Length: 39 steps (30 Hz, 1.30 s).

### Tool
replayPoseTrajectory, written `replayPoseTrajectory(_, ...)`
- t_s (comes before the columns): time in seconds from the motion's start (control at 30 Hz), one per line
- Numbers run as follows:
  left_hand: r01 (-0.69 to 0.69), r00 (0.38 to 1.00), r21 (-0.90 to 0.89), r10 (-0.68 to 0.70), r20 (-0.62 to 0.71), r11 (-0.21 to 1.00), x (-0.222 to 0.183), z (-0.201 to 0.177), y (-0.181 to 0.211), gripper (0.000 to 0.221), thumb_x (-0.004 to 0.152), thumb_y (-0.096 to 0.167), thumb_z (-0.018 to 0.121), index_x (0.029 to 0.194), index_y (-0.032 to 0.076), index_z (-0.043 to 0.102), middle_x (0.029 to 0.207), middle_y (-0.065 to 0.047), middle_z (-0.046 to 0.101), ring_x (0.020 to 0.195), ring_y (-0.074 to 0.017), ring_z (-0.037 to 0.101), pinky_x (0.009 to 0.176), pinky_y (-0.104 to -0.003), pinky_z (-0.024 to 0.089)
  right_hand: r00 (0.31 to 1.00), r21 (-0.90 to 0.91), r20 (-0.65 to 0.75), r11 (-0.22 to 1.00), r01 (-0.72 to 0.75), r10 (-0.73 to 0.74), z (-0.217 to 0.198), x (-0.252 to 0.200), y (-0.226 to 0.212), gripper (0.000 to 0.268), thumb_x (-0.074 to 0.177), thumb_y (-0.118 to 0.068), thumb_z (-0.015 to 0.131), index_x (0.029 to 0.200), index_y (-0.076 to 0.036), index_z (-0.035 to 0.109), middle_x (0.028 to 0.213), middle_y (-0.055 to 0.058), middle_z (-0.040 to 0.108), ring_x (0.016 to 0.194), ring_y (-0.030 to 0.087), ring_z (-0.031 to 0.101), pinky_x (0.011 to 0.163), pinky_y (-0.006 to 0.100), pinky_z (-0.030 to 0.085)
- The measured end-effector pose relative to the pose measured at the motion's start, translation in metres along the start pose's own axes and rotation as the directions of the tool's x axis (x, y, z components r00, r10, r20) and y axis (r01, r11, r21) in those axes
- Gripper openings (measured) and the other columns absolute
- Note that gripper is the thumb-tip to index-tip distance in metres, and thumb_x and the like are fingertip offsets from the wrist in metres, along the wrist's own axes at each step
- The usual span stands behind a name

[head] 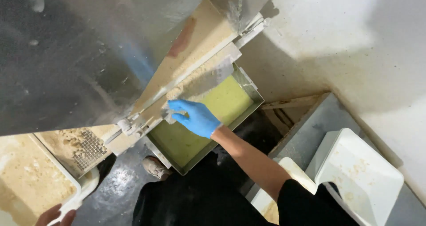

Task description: Breading chicken fillets by dipping them in a liquid batter and then coating them with breadcrumbs in a production environment.

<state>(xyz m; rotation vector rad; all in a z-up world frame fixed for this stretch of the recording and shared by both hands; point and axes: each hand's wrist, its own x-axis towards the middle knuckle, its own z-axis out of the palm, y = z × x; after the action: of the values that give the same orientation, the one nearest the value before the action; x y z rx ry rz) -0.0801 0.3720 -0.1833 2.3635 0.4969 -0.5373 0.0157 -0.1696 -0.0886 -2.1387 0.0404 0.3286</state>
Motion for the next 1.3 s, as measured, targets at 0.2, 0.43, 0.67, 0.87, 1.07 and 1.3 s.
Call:
replayPoseTrajectory(0.2, 0.020, 0.999, 0.086, -0.016, -0.039, 0.996, -0.018, -0.043, 0.085, 0.051, 0.104, 0.025, 0.079, 0.144, -0.005, 0.068, 0.130, -0.027, 0.071, 0.114, -0.0438, 0.069, 0.089, -0.054, 0.053, 0.792, -0.509, 0.274, 0.781, -0.361, 0.545, 0.006, -0.031, 0.142, 0.063, 0.095, -0.049, 0.056, 0.148, -0.016, 0.053, 0.142, 0.013, 0.064, 0.126, 0.033, 0.064, 0.102, 0.046, 0.052)
replayPoseTrajectory(0.43, -0.293, 0.956, -0.076, 0.291, -0.037, 0.953, 0.022, -0.028, 0.133, 0.040, 0.110, 0.007, 0.079, 0.137, -0.010, 0.056, 0.139, -0.031, 0.060, 0.119, -0.0490, 0.060, 0.085, -0.060, 0.052, 0.621, -0.697, 0.383, 0.654, -0.292, 0.684, -0.011, -0.026, 0.166, 0.084, 0.098, -0.035, 0.067, 0.168, -0.028, 0.021, 0.171, 0.010, 0.027, 0.145, 0.033, 0.044, 0.112, 0.045, 0.050)
replayPoseTrajectory(0.67, -0.384, 0.923, -0.017, 0.384, -0.020, 0.923, 0.033, -0.024, 0.167, 0.009, 0.118, 0.006, 0.068, 0.122, -0.001, 0.073, 0.143, -0.025, 0.066, 0.116, -0.0449, 0.066, 0.083, -0.057, 0.051, 0.820, -0.725, 0.321, 0.680, -0.110, 0.475, 0.034, -0.003, 0.265, 0.093, 0.082, -0.020, 0.082, 0.163, -0.025, 0.035, 0.166, 0.014, 0.037, 0.144, 0.037, 0.048, 0.116, 0.045, 0.044)
replayPoseTrajectory(0.87, -0.215, 0.976, 0.020, 0.214, 0.043, 0.977, 0.005, -0.037, 0.300, 0.057, 0.110, 0.025, 0.070, 0.156, -0.005, 0.053, 0.142, -0.030, 0.061, 0.122, -0.0446, 0.060, 0.082, -0.061, 0.054, 0.825, -0.560, 0.088, 0.712, -0.423, 0.559, 0.035, 0.009, 0.254, 0.032, 0.099, -0.038, 0.044, 0.089, -0.019, 0.067, 0.088, 0.006, 0.074, 0.081, 0.029, 0.068, 0.083, 0.038, 0.054)
replayPoseTrajectory(1.07, -0.107, 0.993, -0.547, 0.117, -0.018, 0.830, 0.113, 0.041, 0.245, 0.083, 0.105, 0.038, 0.083, 0.156, -0.006, 0.034, 0.144, -0.041, 0.044, 0.128, -0.0496, 0.059, 0.095, -0.055, 0.058, 0.988, -0.839, 0.121, 0.522, 0.153, -0.097, 0.041, 0.007, 0.334, 0.024, 0.097, -0.036, 0.061, 0.115, -0.028, 0.074, 0.115, 0.000, 0.078, 0.108, 0.023, 0.075, 0.091, 0.043, 0.061)
replayPoseTrajectory(1.3, 0.027, 0.994, -0.565, -0.083, -0.075, 0.825, 0.153, 0.063, 0.246, 0.089, 0.083, 0.042, 0.095, 0.151, 0.007, 0.051, 0.129, -0.021, 0.064, 0.117, -0.0347, 0.070, 0.093, -0.047, 0.063, 1.000, -0.755, 0.012, 0.656, 0.021, -0.019, 0.025, -0.001, 0.328, 0.040, 0.097, -0.050, 0.064, 0.123, -0.021, 0.076, 0.134, 0.007, 0.070, 0.128, 0.031, 0.064, 0.106, 0.044, 0.055)
